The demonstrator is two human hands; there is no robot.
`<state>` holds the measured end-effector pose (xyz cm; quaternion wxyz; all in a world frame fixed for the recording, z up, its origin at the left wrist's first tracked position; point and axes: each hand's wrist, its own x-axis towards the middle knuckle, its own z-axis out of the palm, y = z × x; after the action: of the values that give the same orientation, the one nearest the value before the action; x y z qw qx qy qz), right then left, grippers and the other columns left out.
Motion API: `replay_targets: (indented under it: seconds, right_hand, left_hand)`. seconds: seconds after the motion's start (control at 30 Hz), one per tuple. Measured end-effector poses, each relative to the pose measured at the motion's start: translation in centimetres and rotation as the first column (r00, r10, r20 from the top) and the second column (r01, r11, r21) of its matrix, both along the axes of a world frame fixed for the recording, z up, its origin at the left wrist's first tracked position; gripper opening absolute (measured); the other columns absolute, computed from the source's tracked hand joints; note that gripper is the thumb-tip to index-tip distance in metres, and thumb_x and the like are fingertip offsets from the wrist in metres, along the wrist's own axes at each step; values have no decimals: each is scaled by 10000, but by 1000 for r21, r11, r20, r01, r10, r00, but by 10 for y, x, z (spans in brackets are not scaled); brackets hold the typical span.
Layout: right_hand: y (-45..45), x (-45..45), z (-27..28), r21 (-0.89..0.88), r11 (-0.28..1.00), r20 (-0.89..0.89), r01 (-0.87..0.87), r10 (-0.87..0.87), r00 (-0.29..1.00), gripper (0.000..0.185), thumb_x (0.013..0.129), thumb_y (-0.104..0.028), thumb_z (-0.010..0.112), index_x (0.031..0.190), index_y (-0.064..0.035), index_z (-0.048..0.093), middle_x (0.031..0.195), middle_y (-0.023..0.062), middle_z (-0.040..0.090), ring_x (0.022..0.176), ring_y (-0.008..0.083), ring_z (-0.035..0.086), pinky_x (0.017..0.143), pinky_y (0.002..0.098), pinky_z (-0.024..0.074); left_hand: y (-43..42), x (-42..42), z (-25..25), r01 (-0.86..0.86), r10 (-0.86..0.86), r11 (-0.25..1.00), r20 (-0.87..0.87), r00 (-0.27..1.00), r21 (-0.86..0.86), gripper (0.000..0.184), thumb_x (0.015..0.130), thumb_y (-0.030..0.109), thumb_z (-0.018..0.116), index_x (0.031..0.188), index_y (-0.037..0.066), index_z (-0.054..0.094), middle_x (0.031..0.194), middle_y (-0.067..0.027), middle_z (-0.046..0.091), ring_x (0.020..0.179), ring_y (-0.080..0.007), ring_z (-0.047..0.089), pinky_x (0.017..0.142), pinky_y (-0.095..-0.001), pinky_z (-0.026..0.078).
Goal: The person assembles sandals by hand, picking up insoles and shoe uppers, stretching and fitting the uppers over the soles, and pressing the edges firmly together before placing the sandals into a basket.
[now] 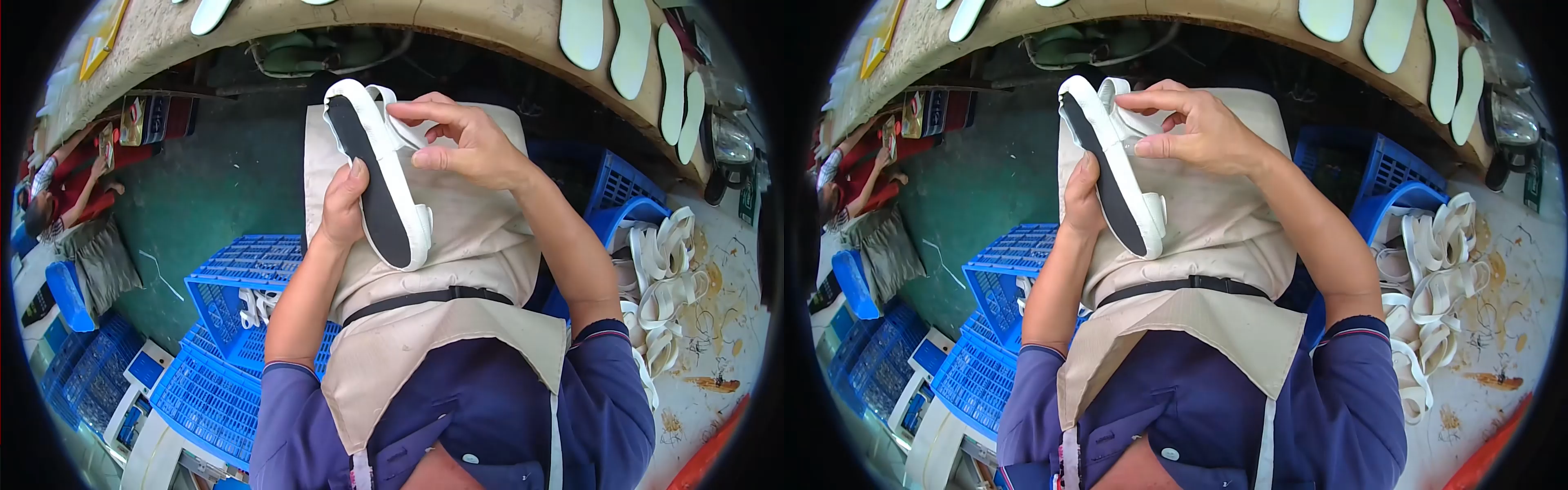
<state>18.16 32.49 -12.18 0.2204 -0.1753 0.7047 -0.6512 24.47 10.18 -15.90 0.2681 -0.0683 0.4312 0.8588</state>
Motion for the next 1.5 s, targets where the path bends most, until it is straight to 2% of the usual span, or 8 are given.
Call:
replay_targets:
  seconds: [0.27, 0.37, 0.43, 0.63, 0.77, 1.3, 1.37, 1.5]
  right_hand:
    - [14, -44, 30, -51, 998, 83, -24, 29, 996, 339, 986, -236, 623, 1216, 5, 689, 1008, 56, 707, 913, 110, 609, 850, 267, 495]
    - [20, -50, 51, 174, 972, 13, -156, 156, 988, 320, 986, -267, 641, 1087, 25, 725, 889, 30, 698, 805, 89, 587, 748, 264, 487]
    - [9, -41, 47, 101, 995, -62, -26, 32, 998, 312, 955, -288, 667, 908, 11, 744, 647, 13, 608, 632, 80, 528, 595, 285, 440]
    - [-33, -28, 15, 95, 975, -645, 201, -94, 759, 313, 968, -269, 658, 795, -14, 714, 590, 13, 589, 560, 133, 546, 567, 312, 443]
    - [-31, -1, -5, -114, 982, -133, 154, -168, 977, 377, 1005, -290, 606, 769, -8, 687, 662, 83, 622, 681, 231, 562, 690, 338, 475]
    - [-31, 16, -11, 158, 974, -218, 165, -128, 968, 297, 986, -252, 597, 826, -13, 671, 767, 135, 628, 840, 287, 585, 764, 390, 476]
    - [-35, 17, 0, 62, 874, -448, 482, -407, 796, 241, 967, -234, 634, 888, -21, 715, 788, 103, 654, 851, 239, 609, 769, 353, 486]
    - [-2, 19, -8, 24, 982, 182, 190, -191, 964, 221, 953, -186, 664, 1009, 14, 738, 985, 65, 692, 882, 151, 610, 813, 289, 485]
  left_hand:
    - [14, -7, 26, 120, -235, 882, -206, 950, -455, 414, 997, 383, 560, 960, -11, 681, 847, -63, 706, 750, -166, 673, 675, -307, 518]
    - [-9, -14, 50, 71, -575, 542, -308, 758, -837, 374, 968, 299, 568, 761, 6, 671, 712, -75, 686, 620, -180, 652, 585, -326, 493]
    - [-20, -22, 59, -205, -170, 743, -477, 862, -637, 356, 962, 241, 554, 737, -17, 650, 666, -119, 631, 558, -251, 612, 560, -327, 473]
    - [-22, -67, 74, -239, -378, 676, -607, 699, -697, 398, 1039, 210, 502, 715, -21, 525, 694, -68, 485, 566, -167, 437, 555, -292, 373]
    - [-25, -63, 55, -258, -291, 752, -657, 695, -606, 431, 1036, 258, 530, 710, -24, 546, 671, -64, 488, 607, -173, 444, 568, -308, 367]
    - [-16, -23, 8, -243, -25, 849, -496, 868, -468, 424, 1075, 332, 476, 974, -39, 657, 866, -33, 561, 826, -125, 465, 717, -284, 409]
    - [-18, -19, 12, -237, 6, 859, -453, 892, -454, 415, 1081, 310, 459, 1086, -52, 662, 954, -62, 626, 892, -130, 545, 770, -275, 456]
    - [-16, -15, 14, -273, 273, 962, 51, 961, -4, 603, 1061, 512, 348, 1250, -14, 575, 1142, -152, 667, 1045, -262, 667, 915, -403, 559]
